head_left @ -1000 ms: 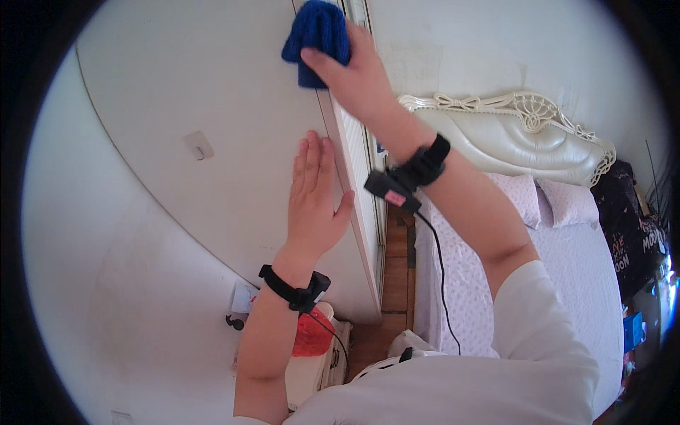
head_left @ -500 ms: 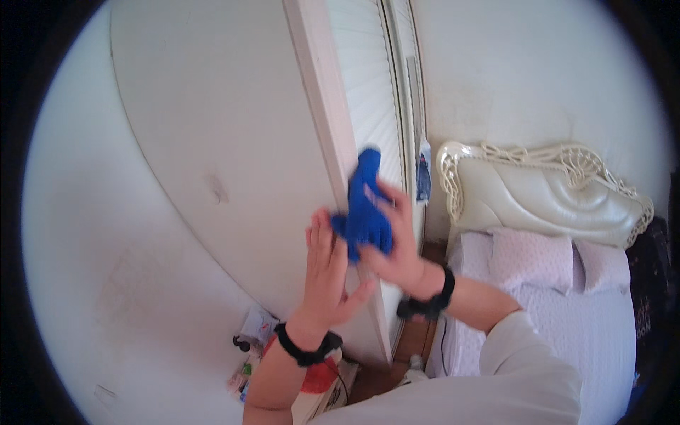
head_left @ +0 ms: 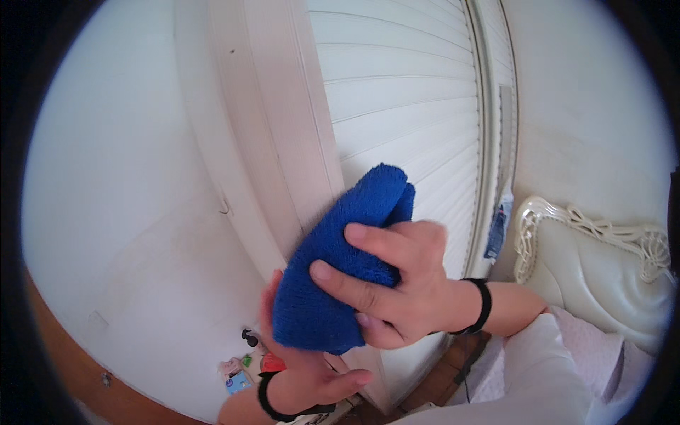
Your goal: The person wipes the surface of a white closet door with a blue cloth. They clean the top, sides, and bottom edges of the door, moving the cloth along the grooves and frame.
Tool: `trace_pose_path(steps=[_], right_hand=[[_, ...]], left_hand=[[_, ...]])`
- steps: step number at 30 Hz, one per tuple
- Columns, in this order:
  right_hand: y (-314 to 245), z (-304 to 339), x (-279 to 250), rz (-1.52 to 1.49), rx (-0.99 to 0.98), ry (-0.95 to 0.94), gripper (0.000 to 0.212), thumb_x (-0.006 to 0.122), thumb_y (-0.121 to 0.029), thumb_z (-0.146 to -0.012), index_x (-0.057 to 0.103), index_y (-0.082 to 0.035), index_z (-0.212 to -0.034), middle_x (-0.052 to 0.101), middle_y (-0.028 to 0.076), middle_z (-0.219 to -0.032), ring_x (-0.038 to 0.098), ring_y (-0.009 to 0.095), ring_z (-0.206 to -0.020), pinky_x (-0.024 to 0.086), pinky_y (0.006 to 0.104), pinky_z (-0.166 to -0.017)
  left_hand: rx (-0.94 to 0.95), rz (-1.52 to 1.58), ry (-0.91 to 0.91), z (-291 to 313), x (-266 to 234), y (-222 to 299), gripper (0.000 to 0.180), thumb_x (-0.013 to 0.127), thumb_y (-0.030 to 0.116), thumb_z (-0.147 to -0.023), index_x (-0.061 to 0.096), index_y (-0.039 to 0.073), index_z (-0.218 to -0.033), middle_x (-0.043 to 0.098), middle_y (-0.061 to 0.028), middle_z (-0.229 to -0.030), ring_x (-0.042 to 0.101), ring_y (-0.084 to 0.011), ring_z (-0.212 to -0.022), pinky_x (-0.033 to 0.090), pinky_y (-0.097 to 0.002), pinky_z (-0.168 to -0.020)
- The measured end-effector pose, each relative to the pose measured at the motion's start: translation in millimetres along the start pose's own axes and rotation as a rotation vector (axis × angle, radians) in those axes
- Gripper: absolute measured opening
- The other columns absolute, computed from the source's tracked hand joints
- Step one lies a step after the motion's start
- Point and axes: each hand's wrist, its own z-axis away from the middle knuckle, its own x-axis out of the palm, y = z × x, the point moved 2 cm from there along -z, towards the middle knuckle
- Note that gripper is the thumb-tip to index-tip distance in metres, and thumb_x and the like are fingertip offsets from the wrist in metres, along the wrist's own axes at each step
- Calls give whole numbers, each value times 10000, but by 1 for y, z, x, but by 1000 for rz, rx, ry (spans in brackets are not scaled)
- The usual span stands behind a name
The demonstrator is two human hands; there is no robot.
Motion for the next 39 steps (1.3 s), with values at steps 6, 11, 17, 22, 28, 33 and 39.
trace_pose_path(steps=[6, 11, 17, 22, 28, 33, 39], right_hand=[[33, -25, -6, 20, -218, 99, 532, 549, -423, -769, 610, -153, -1223, 466, 203, -1225, 428, 334, -1120, 361, 420, -965], [52, -45, 4, -572, -388, -45, 412, 618, -201, -868, 515, 19, -1201, 503, 191, -1170, 530, 280, -1045, 450, 378, -901], [55, -54, 12, -324, -248, -107, 409, 556, -240, -895, 510, -86, -1272, 563, 202, -1079, 511, 352, -1061, 437, 393, -926], [25, 5, 33, -337, 28, 235, 411, 481, -307, -928, 475, -221, -1330, 569, 220, -1133, 480, 407, -1092, 423, 418, -953], [6, 50, 64, -343, 178, 198, 448, 472, -431, -932, 417, -350, -1369, 492, 293, -1180, 516, 421, -1084, 421, 412, -962], [-19, 102, 63, -328, 227, 229, 423, 474, -402, -915, 450, -360, -1336, 511, 258, -1124, 558, 424, -1004, 471, 457, -878], [-55, 162, 73, -296, 212, 328, 409, 550, -262, -883, 521, -295, -1289, 522, 237, -1112, 540, 413, -979, 471, 449, -850]], left_hand=[[138, -514, 165, -69, 2, 45, 515, 661, 189, -827, 412, 6, -1239, 465, -98, -1119, 458, -170, -1033, 364, -303, -946], [290, -360, 209, -98, 1, 41, 294, 635, 194, -842, 577, 54, -1093, 604, -118, -1002, 580, -201, -914, 467, -294, -834], [150, -660, 198, -94, 41, 66, 229, 556, 133, -891, 569, 22, -1091, 608, -159, -993, 592, -208, -850, 515, -314, -715], [54, -844, 124, -52, 35, 66, 211, 577, 120, -868, 585, 29, -1058, 626, -149, -934, 601, -210, -802, 506, -311, -708], [220, -1065, 186, -31, 4, 27, 207, 641, 175, -858, 639, 77, -1041, 638, -90, -936, 587, -173, -847, 480, -291, -772], [332, -1057, 274, 27, 28, 9, 197, 615, 164, -857, 609, 53, -1020, 646, -164, -972, 611, -285, -925, 463, -343, -843], [275, -1122, 256, 104, 48, -4, 169, 569, 142, -865, 582, 77, -1021, 590, -165, -997, 548, -366, -955, 444, -413, -836]])
